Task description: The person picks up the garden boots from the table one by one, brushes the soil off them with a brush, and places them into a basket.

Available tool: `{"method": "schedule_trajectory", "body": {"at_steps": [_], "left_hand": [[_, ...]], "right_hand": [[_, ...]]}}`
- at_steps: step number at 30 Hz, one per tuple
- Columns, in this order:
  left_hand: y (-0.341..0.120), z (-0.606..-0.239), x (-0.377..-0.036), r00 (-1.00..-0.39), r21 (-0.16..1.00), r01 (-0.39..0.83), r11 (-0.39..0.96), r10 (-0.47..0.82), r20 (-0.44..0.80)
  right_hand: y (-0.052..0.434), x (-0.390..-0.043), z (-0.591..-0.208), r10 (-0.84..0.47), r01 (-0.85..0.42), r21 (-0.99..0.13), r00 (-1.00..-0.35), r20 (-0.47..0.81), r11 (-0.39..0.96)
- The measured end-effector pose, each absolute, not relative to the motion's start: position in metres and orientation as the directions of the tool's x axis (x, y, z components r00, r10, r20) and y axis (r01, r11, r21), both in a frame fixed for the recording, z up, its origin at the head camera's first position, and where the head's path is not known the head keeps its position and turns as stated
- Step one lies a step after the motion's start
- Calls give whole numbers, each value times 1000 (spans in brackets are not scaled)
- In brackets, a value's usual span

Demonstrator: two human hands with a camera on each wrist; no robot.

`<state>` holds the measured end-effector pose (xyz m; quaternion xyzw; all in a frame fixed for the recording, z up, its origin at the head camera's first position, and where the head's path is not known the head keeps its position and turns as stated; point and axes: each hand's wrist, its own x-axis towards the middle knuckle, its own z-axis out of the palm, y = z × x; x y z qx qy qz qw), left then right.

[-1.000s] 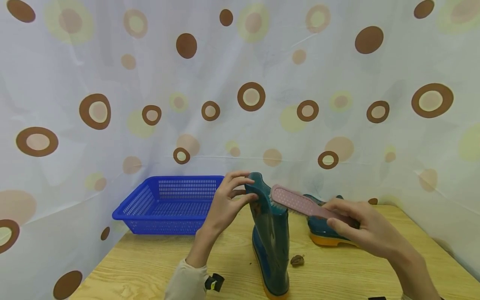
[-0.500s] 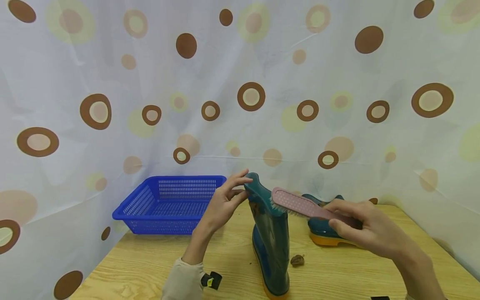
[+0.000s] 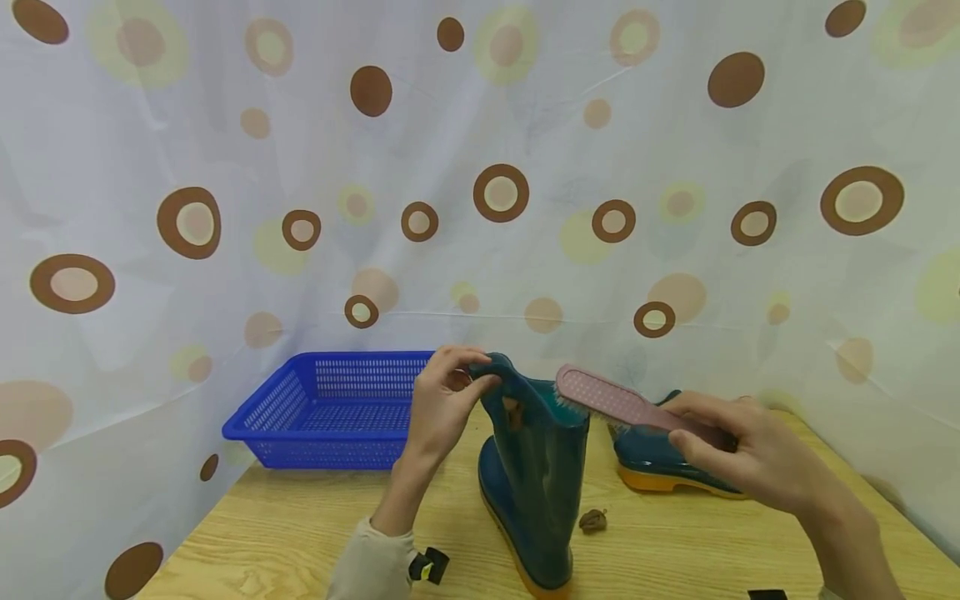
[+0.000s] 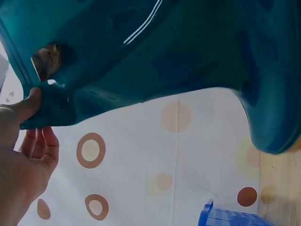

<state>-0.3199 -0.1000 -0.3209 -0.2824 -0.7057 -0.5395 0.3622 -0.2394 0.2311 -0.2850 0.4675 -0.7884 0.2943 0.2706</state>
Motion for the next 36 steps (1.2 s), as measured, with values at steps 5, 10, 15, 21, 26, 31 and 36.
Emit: {"method": "schedule_trajectory", "body": {"at_steps": [5, 10, 15, 21, 26, 31, 36], "left_hand": [[-96, -320, -317, -539, 531, 801, 276, -53, 841], [-93, -319, -314, -497, 497, 814, 300, -83, 864], [-89, -319, -312, -438, 439, 825, 356, -86, 895], [-87, -319, -310, -403, 404, 827, 392, -88, 911], [-88, -316, -307, -462, 453, 817, 357, -65, 885], [-95, -312, -303, -564, 538, 801, 263, 25, 826], [-104, -310, -305, -596, 554, 789, 267, 111, 795]], "right_hand": [[232, -239, -286, -533, -870, -196, -439, 723, 452], [232, -239, -286, -501, -849, -199, -460, 733, 489], [232, -241, -287, -481, -843, -194, -458, 748, 501], [228, -244, -289, -464, -836, -169, -444, 767, 522], [225, -248, -292, -482, -832, -160, -452, 751, 531], [221, -255, -297, -504, -843, -172, -455, 734, 510], [218, -259, -301, -490, -814, -160, -480, 728, 559]]}}
